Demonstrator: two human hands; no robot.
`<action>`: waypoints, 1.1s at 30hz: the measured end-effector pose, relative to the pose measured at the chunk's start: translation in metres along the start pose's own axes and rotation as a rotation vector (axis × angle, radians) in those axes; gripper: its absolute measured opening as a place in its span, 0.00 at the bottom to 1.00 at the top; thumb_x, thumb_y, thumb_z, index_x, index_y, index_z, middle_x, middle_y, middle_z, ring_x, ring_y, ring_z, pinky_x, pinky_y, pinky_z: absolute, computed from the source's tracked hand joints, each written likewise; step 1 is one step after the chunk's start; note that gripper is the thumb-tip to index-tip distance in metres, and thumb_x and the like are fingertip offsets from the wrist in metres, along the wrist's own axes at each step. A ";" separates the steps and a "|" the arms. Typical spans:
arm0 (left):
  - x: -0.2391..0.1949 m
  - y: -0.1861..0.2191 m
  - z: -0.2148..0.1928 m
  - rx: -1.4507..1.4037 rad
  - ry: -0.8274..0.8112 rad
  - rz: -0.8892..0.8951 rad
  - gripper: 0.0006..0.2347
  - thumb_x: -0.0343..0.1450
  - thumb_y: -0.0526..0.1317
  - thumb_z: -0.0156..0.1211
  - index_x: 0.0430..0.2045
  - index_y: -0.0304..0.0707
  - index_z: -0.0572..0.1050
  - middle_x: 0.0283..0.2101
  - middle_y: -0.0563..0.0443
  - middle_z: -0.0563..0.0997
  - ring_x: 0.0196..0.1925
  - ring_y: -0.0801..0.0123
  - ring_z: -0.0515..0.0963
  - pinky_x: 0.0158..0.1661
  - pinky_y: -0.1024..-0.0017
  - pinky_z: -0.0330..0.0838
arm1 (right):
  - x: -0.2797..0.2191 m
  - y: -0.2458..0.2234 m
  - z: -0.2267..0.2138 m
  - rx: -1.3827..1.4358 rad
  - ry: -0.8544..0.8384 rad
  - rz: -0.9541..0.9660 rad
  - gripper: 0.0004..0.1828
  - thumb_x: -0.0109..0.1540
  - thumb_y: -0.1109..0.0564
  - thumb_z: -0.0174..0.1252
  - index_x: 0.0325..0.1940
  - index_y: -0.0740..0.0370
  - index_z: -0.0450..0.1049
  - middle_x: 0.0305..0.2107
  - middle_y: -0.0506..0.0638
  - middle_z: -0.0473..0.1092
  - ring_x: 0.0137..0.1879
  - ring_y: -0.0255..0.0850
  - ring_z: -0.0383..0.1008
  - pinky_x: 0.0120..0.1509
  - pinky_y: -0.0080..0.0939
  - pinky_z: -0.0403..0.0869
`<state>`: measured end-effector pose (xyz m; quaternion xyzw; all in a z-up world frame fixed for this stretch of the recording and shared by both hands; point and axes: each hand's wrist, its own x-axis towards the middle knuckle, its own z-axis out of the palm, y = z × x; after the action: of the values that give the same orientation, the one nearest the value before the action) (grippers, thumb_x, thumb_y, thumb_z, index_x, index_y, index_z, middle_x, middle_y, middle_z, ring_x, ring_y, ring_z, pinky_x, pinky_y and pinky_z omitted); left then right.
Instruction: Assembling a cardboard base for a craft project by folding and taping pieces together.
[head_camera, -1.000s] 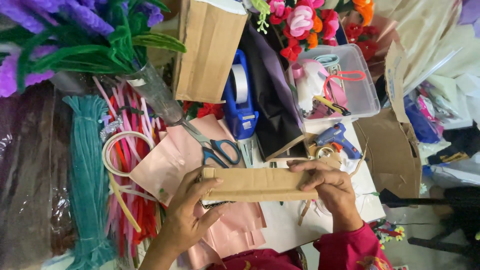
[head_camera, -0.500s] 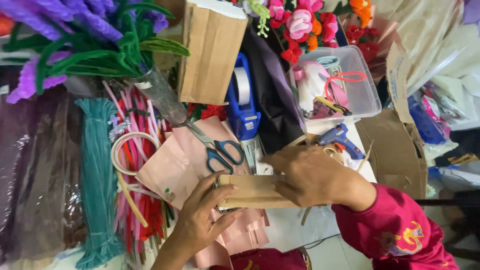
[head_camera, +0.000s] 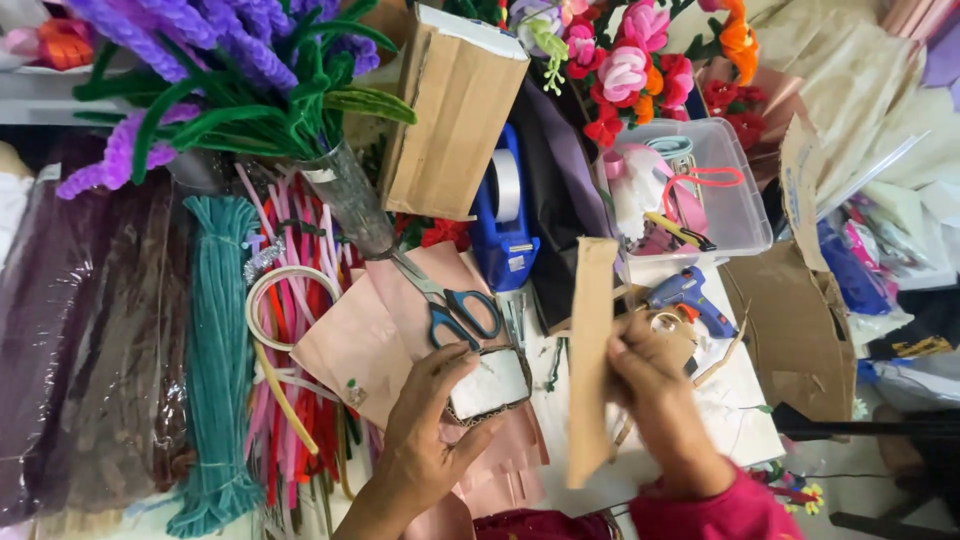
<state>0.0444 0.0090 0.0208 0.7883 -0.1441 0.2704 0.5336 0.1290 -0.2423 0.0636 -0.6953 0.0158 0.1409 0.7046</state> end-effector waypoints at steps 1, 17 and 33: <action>0.001 0.002 0.000 -0.002 -0.001 -0.001 0.24 0.71 0.42 0.68 0.60 0.35 0.67 0.60 0.34 0.73 0.65 0.48 0.74 0.63 0.55 0.73 | 0.000 0.006 0.007 -0.001 0.002 0.001 0.05 0.68 0.55 0.48 0.38 0.54 0.66 0.23 0.43 0.60 0.25 0.32 0.57 0.27 0.31 0.55; 0.003 0.016 0.006 -0.055 0.092 -0.192 0.18 0.75 0.50 0.48 0.48 0.34 0.74 0.59 0.36 0.70 0.55 0.55 0.81 0.28 0.71 0.92 | -0.002 0.035 0.049 0.406 0.048 -0.172 0.05 0.70 0.58 0.46 0.44 0.62 0.63 0.21 0.61 0.70 0.18 0.53 0.73 0.20 0.43 0.73; 0.018 0.015 -0.007 -0.244 -0.026 -0.319 0.11 0.73 0.40 0.53 0.45 0.35 0.77 0.52 0.46 0.77 0.52 0.66 0.81 0.21 0.84 0.82 | 0.004 -0.078 0.041 -1.433 -0.178 -1.127 0.24 0.68 0.44 0.50 0.64 0.58 0.71 0.53 0.53 0.73 0.65 0.55 0.69 0.78 0.65 0.56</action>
<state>0.0494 0.0110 0.0453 0.7341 -0.0562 0.1528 0.6593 0.1431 -0.2003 0.1405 -0.8575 -0.4715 -0.1946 0.0679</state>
